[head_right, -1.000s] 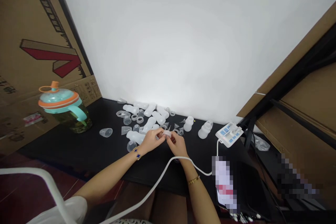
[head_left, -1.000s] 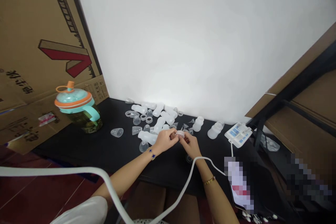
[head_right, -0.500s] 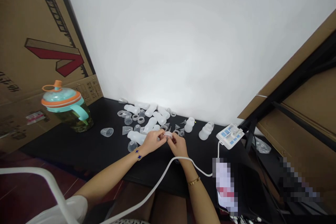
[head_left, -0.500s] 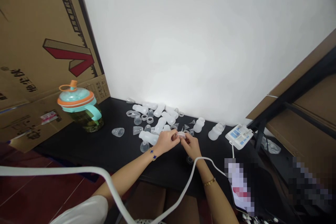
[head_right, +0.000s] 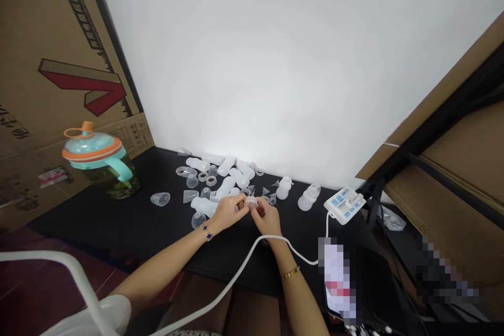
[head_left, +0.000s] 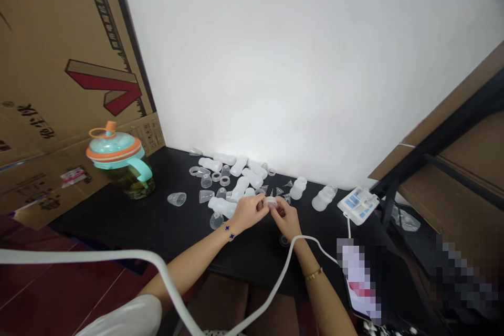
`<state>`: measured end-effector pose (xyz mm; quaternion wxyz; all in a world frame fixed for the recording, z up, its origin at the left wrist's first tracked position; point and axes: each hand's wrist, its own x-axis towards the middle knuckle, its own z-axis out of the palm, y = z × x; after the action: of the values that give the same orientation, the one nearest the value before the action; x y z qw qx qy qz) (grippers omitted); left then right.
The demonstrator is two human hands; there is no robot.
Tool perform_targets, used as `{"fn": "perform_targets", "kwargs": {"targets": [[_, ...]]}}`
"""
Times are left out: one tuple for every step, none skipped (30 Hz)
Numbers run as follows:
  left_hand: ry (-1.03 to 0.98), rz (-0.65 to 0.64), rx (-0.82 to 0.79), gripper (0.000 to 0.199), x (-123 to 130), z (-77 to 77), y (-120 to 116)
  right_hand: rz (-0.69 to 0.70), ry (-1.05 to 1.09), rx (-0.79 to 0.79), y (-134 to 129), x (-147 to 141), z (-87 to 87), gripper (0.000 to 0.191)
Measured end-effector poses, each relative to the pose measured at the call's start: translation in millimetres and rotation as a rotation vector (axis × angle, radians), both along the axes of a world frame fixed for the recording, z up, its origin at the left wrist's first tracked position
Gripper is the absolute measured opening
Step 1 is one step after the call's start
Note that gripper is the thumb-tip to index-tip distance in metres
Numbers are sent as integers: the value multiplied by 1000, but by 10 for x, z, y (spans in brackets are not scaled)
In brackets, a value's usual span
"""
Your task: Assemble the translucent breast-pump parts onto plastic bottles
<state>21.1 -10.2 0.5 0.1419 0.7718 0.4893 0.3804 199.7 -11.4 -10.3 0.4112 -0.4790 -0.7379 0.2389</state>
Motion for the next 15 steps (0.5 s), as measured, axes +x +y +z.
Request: {"fn": "perform_targets", "kwargs": {"targets": [[6, 11, 0, 17, 2, 0, 1, -11, 7, 5, -1, 3, 5, 26], [11, 20, 0, 18, 4, -1, 2, -21, 9, 8, -1, 6, 9, 27], [14, 27, -1, 18, 6, -3, 4, -26, 7, 9, 1, 9, 11, 27], [14, 30, 0, 19, 7, -5, 5, -27, 3, 8, 4, 12, 12, 27], [10, 30, 3, 18, 7, -6, 5, -25, -1, 5, 7, 14, 12, 28], [5, 27, 8, 18, 6, -7, 5, -21, -3, 0, 9, 15, 12, 29], [-2, 23, 13, 18, 5, -5, 4, -18, 1, -7, 12, 14, 11, 30], [-10, 17, 15, 17, 2, -1, 2, -16, 12, -16, 13, 13, 11, 30], [-18, 12, 16, 16, 0, 5, -1, -13, 30, -25, 14, 9, 11, 31], [-26, 5, 15, 15, -3, 13, -5, -9, 52, -33, 14, 6, 11, 32], [-32, -3, 14, 15, -5, 22, -9, -3, 77, -41, 13, 2, 13, 33], [-36, -12, 12, 16, -6, 30, -11, 2, 101, -48, 11, -2, 15, 33], [-38, -22, 9, 18, -6, 36, -13, 7, 122, -54, 9, -6, 18, 34], [-38, -31, 5, 20, -6, 39, -13, 11, 136, -58, 7, -8, 21, 34], [-37, -39, 0, 23, -6, 38, -11, 12, 143, -63, 5, -11, 25, 34]]}}
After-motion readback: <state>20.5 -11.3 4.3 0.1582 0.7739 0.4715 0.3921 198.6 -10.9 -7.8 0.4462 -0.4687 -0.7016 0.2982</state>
